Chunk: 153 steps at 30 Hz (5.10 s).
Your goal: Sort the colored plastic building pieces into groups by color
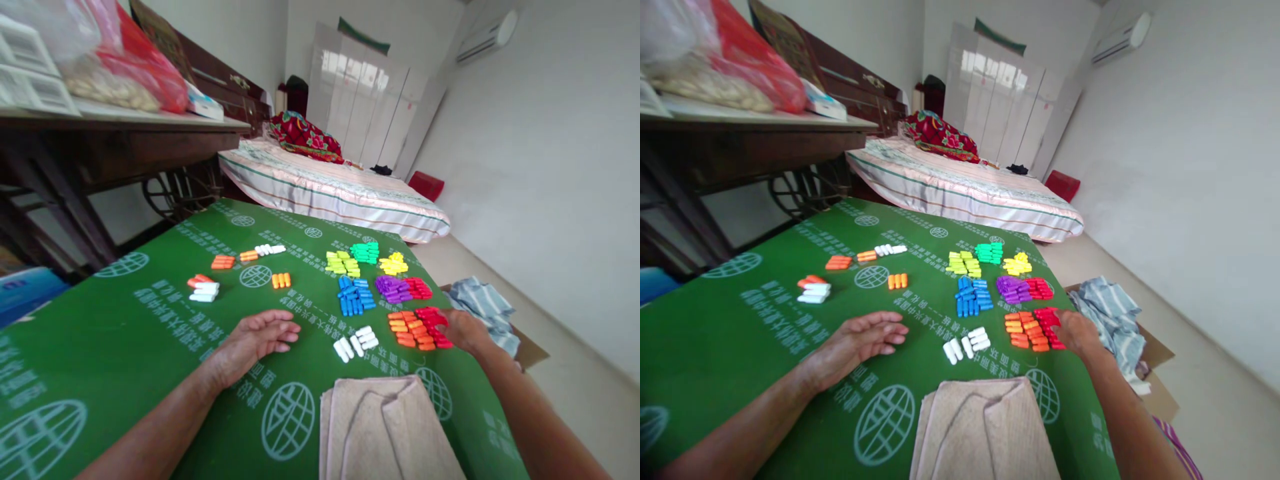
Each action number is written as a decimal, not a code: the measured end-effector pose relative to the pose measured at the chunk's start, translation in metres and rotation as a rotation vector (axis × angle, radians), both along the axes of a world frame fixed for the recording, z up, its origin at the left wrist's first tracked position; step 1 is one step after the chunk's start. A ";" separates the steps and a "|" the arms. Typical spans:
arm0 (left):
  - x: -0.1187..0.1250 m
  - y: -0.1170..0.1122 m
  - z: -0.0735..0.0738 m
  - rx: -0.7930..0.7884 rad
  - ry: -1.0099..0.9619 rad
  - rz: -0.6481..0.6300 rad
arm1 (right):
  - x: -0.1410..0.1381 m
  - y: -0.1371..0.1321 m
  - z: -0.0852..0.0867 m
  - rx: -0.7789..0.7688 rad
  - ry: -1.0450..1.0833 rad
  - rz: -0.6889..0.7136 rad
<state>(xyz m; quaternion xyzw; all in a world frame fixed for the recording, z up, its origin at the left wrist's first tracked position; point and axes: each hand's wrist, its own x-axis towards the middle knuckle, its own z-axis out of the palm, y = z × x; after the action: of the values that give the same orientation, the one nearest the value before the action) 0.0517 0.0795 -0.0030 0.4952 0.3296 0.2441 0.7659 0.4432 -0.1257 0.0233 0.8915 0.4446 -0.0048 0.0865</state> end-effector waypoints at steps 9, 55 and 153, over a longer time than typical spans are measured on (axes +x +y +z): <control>-0.002 -0.007 -0.011 -0.021 -0.078 -0.019 | -0.020 0.000 -0.015 0.245 0.042 0.170; -0.055 0.060 -0.014 0.939 1.060 0.636 | -0.272 0.063 -0.081 0.836 0.512 0.787; -0.037 0.061 -0.007 0.683 0.729 0.618 | -0.261 0.046 -0.080 0.627 0.559 0.625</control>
<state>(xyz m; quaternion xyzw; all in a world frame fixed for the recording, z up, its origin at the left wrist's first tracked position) 0.0143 0.1403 -0.0099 0.6467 0.6037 0.3622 0.2935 0.1819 -0.0796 -0.0563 0.6639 0.6757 -0.0832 -0.3092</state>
